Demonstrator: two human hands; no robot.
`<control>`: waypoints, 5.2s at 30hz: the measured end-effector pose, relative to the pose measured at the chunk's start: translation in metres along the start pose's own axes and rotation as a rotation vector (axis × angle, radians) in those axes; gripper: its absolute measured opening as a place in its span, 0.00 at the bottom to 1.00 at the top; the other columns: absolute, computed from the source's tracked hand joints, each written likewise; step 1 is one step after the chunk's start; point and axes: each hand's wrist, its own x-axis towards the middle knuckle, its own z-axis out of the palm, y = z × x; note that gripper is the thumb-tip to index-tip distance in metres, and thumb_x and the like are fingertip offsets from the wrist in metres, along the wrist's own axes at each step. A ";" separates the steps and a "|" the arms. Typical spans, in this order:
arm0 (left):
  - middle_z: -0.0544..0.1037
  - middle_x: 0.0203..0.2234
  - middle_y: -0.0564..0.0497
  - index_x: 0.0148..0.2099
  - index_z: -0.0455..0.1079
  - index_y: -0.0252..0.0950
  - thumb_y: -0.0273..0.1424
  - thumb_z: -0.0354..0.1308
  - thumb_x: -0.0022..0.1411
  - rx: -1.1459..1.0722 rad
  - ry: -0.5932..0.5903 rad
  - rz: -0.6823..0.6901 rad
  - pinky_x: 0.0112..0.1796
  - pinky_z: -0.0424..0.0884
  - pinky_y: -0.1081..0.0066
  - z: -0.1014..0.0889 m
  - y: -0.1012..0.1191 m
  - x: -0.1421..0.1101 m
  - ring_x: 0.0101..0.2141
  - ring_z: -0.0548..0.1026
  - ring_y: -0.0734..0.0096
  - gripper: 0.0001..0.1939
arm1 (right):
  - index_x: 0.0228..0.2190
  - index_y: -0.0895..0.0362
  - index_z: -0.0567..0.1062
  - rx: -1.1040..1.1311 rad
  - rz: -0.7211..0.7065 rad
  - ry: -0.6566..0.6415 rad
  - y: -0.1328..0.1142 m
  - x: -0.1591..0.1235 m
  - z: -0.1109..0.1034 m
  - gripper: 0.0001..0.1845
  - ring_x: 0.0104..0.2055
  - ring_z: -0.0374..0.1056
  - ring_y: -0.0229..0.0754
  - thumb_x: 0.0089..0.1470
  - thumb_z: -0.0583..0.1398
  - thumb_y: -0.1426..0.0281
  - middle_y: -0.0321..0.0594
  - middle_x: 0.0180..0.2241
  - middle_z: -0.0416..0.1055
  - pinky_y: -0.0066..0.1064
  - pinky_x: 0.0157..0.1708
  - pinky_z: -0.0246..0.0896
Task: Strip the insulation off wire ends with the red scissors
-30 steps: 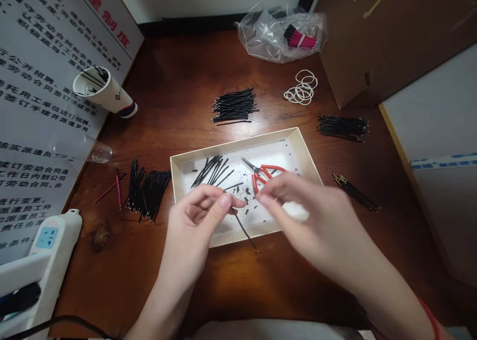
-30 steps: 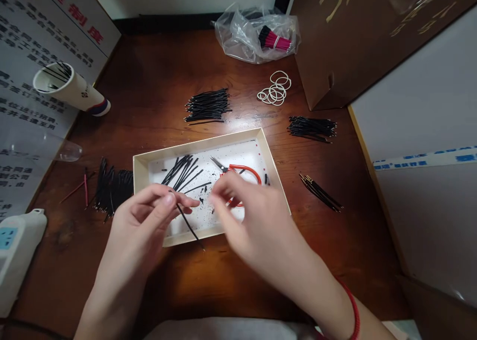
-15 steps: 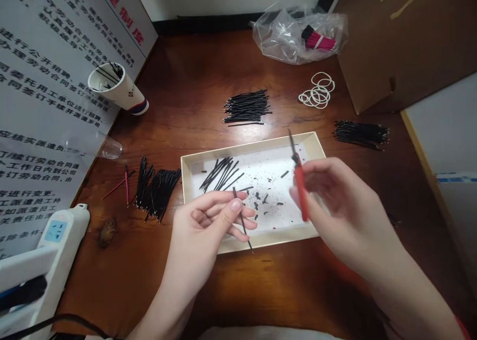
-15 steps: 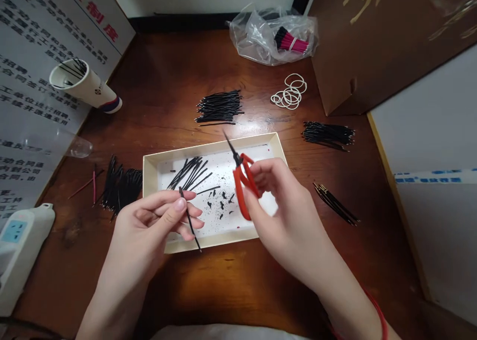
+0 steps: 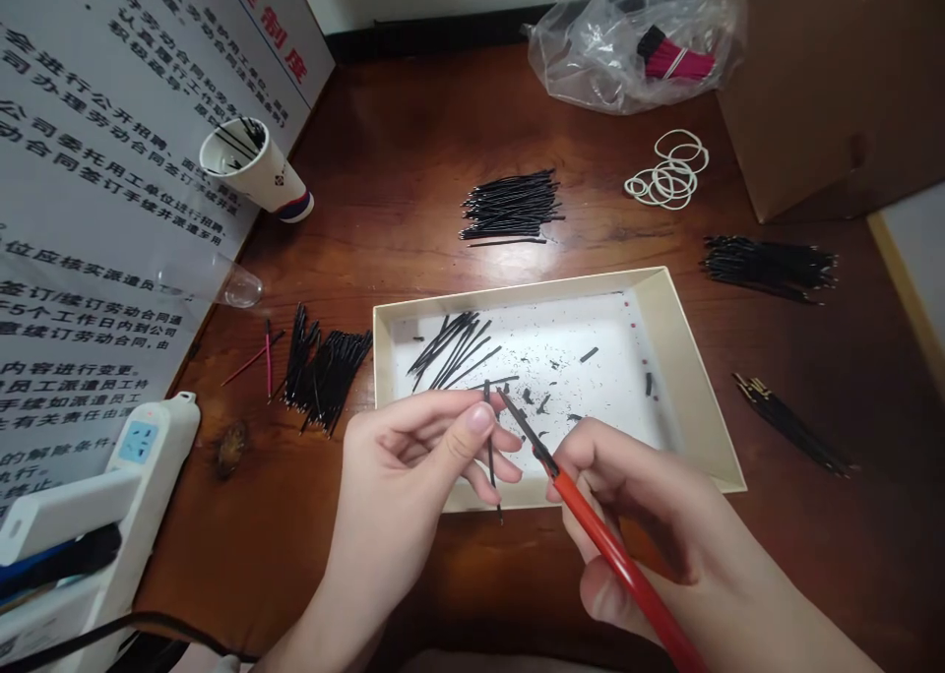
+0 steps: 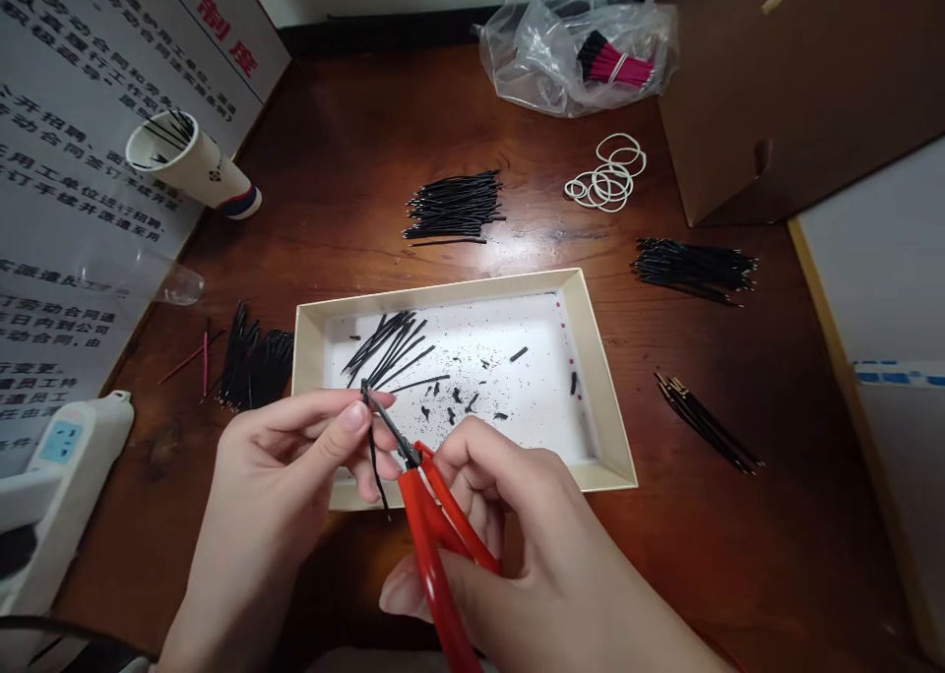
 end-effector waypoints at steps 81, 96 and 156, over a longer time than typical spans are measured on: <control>0.80 0.19 0.59 0.29 0.77 0.39 0.22 0.62 0.59 0.391 0.151 0.409 0.22 0.72 0.86 0.004 0.002 -0.009 0.19 0.75 0.81 0.09 | 0.23 0.54 0.63 0.238 0.052 0.017 0.009 0.012 0.011 0.11 0.15 0.52 0.26 0.39 0.62 0.70 0.23 0.15 0.60 0.21 0.16 0.43; 0.81 0.20 0.57 0.32 0.78 0.37 0.22 0.64 0.58 0.584 0.251 0.565 0.23 0.74 0.79 0.004 -0.004 -0.011 0.19 0.76 0.77 0.05 | 0.27 0.54 0.62 0.143 -0.049 -0.085 0.008 0.006 0.002 0.19 0.22 0.51 0.30 0.47 0.68 0.63 0.27 0.20 0.61 0.24 0.22 0.45; 0.81 0.23 0.49 0.30 0.79 0.34 0.27 0.65 0.59 0.042 0.057 0.130 0.20 0.72 0.80 0.004 -0.001 -0.010 0.21 0.77 0.74 0.04 | 0.44 0.60 0.76 -1.137 -0.638 0.676 0.016 0.018 -0.034 0.12 0.46 0.72 0.51 0.63 0.54 0.76 0.49 0.45 0.77 0.40 0.44 0.67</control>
